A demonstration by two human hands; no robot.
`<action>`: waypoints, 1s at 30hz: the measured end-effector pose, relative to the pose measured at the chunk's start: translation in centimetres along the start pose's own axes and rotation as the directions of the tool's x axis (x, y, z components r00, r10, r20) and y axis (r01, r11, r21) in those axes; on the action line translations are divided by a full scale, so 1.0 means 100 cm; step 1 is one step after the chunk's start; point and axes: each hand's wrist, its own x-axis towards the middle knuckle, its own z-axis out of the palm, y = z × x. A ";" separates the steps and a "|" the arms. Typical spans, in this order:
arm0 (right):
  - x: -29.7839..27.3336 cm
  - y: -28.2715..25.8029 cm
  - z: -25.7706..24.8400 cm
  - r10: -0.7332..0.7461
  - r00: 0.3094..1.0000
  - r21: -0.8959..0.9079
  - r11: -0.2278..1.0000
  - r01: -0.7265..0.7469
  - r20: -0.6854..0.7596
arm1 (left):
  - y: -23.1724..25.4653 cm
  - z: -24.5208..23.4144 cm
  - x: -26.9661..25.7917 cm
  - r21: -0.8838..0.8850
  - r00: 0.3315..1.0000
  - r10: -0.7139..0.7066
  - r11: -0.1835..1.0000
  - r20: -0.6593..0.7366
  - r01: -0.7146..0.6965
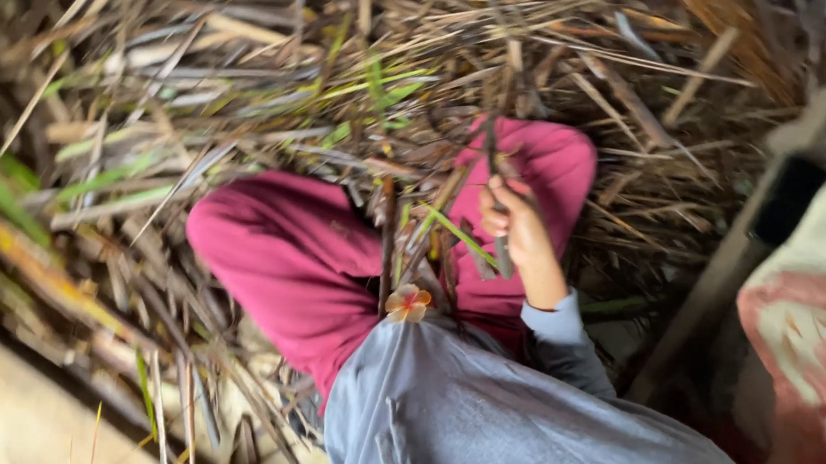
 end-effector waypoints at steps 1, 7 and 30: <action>0.004 0.007 -0.004 -0.041 0.999 -0.008 0.999 0.041 -0.032 | -0.020 -0.008 -0.003 0.064 0.999 -0.010 0.998 -0.039 0.012; -0.006 -0.016 0.009 0.110 0.985 0.090 0.988 -0.123 0.134 | -0.086 -0.117 -0.057 0.418 0.905 -0.116 0.858 -0.410 0.299; -0.018 0.017 0.046 0.181 0.954 0.175 0.958 -0.226 0.239 | -0.063 -0.012 0.017 0.693 0.891 0.121 0.677 -0.437 0.248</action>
